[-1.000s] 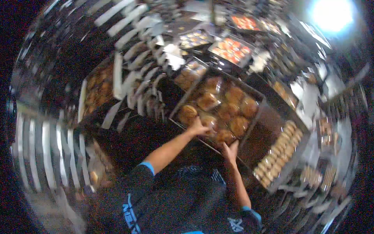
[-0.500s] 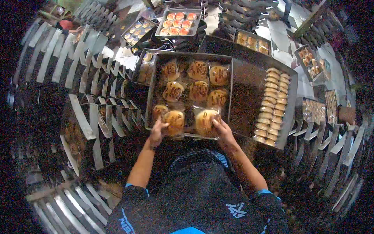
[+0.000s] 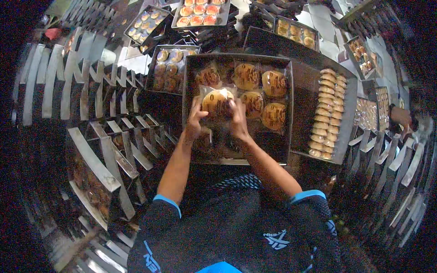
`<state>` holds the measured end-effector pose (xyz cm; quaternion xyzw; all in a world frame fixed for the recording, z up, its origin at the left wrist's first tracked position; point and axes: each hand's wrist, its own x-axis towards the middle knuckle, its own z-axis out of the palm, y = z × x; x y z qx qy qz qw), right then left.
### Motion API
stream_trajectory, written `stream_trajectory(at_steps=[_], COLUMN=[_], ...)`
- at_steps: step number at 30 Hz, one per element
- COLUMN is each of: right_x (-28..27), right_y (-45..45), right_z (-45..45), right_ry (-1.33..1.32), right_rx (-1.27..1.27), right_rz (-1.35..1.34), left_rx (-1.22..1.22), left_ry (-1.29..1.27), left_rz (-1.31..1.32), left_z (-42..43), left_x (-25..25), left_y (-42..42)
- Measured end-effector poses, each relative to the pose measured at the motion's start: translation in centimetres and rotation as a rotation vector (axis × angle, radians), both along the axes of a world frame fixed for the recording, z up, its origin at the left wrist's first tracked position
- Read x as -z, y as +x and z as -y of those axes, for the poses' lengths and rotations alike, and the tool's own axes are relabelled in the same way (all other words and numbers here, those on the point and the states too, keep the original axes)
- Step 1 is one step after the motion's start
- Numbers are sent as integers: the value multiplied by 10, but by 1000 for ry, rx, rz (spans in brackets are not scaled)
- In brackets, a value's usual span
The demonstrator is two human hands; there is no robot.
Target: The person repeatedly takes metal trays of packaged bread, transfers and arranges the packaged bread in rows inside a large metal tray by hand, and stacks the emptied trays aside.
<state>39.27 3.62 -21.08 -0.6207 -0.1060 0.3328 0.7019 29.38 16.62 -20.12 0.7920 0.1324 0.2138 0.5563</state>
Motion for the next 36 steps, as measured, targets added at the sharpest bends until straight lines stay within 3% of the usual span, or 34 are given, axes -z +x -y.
stream_trajectory(at_steps=[3, 4, 9, 11, 12, 14, 16, 17, 18, 19, 22, 24, 26, 27, 30, 32, 35, 36], right_x=[-23, -25, 19, -9, 0, 11, -16, -35, -40, -45, -61, -76, -50, -46, -47, -34, -37, -55], right_y=[-33, -48, -88, -82, -85, -87, -75, -59, -44, -29, 31, 60, 78, 82, 78, 72, 65, 68], right_z=[28, 36, 44, 30, 29, 38, 40, 47, 51, 56, 62, 65, 72, 72, 67, 65, 82, 97], right_ry=[60, 23, -181, 67, 66, 60, 27, -3, -8, -27, 19, -8, -200, -66, 75, -8, 140, 224], right_rx=[-39, -80, -212, -367, -363, -418, -432, -390, -312, -231, -212, -216, -205, -250, -270, -219, -233, -302], right_rz=[-175, -169, -219, -634, -634, -623, -595, -432, -296, -158, -181, -211, -385, -339, -399, -241, -19, -146], left_rx=[-197, -204, -327, -129, -125, -103, -46, -5, -31, -29, -104, 71, 73, -113, -50, -171, -229, -117], left_ry=[-299, -105, -255, -676, -677, -948, -1026, -1101, -948, -999, -1050, -1092, -1074, -1092, -1073, -1139, -1072, -1085], left_rz=[-182, -264, -440, -261, -262, -123, -54, 12, -6, 0, 28, 76, 55, 79, 65, -91, -50, 45], left_z=[37, 46, 61, 53, 53, 56, 57, 59, 64, 71, 92, 92, 82, 88, 85, 86, 102, 117], left_x=[-83, -60, -23, -23, -19, -7, -22, -33, -40, -47, -24, -10, -10, 32, 23, 16, -8, -37], left_y=[-26, -51, -113, -112, -113, -113, -93, -79, -63, -41, 18, 45, 60, 56, 51, 50, 41, 46])
